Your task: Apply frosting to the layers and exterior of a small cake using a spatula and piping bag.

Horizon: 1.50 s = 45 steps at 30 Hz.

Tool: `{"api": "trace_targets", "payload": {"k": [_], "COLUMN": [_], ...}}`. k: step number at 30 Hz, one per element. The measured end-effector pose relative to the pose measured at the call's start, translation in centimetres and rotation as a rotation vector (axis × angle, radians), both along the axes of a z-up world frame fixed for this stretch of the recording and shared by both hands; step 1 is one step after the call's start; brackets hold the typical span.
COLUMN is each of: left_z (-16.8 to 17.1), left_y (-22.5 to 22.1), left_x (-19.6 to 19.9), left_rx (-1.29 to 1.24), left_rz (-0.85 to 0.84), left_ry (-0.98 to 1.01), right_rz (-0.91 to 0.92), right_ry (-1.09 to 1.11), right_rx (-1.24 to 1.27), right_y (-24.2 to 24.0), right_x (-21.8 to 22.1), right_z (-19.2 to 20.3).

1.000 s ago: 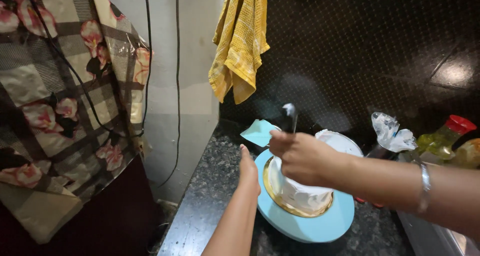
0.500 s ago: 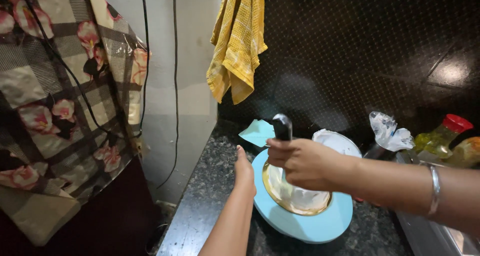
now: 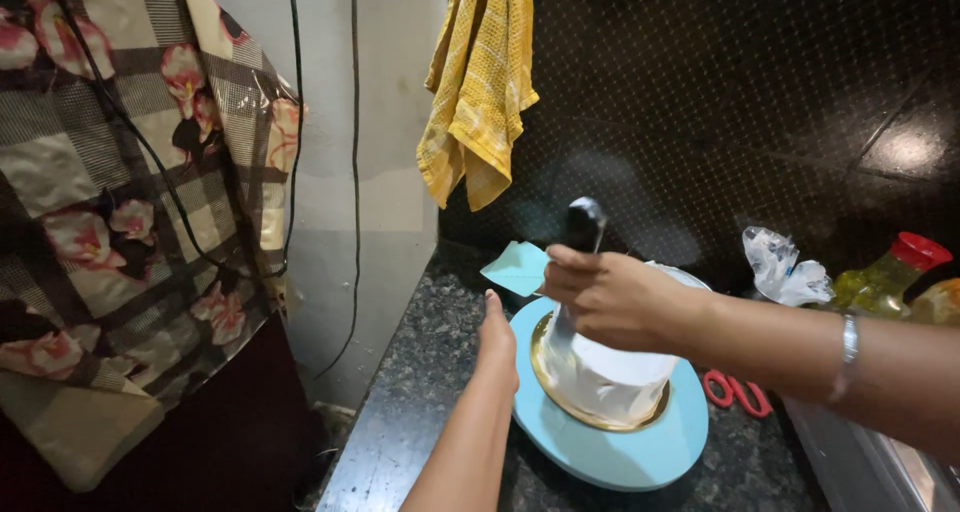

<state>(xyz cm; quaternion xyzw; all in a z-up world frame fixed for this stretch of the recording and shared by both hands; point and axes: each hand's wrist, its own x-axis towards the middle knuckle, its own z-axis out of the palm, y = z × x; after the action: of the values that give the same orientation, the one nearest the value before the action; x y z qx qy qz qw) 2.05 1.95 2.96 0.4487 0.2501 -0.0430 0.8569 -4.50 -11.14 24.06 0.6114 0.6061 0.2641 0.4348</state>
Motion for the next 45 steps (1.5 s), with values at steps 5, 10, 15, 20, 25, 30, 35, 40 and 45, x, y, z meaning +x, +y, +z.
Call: {"api": "trace_targets", "payload": {"k": [5, 10, 15, 20, 25, 30, 35, 40, 45], "left_z": [0.7, -0.5, 0.8, 3.3, 4.3, 5.4, 9.5, 6.5, 4.3], "left_y": [0.1, 0.3, 0.0, -0.8, -2.8, -7.1, -10.2, -14.9, -17.0], "left_x": [0.0, 1.3, 2.2, 4.1, 10.1, 16.7, 16.2, 20.7, 22.5], "left_rx": [-0.073, -0.185, 0.055, 0.249, 0.297, 0.335, 0.444, 0.561, 0.652], "left_rz": [0.034, 0.090, 0.135, 0.122, 0.068, -0.196, -0.429, -0.657, -0.838], "left_ry": [-0.063, -0.091, -0.033, -0.031, -0.145, -0.084, -0.091, -0.106, -0.198], "right_rz": [-0.195, -0.333, -0.855, -1.031, -1.264, -1.474, -1.516, -1.506, -1.521], "right_ry": [0.101, 0.346, 0.195, 0.114, 0.078, 0.171, 0.227, 0.328, 0.393], "right_rx": [-0.130, -0.050, 0.156, 0.352, 0.461, 0.505, 0.506, 0.538, 0.494], "right_y": [0.9, -0.4, -5.3, -12.8, -15.9, -18.9, -21.2, -23.0, -24.2], "right_x": [-1.5, -2.0, 2.8, 8.7, 10.2, 13.8, 16.4, 18.2, 19.2], "right_z": [0.3, 5.0, 8.4, 7.9, 7.5, 4.5, 1.1, -2.3, -5.6]}}
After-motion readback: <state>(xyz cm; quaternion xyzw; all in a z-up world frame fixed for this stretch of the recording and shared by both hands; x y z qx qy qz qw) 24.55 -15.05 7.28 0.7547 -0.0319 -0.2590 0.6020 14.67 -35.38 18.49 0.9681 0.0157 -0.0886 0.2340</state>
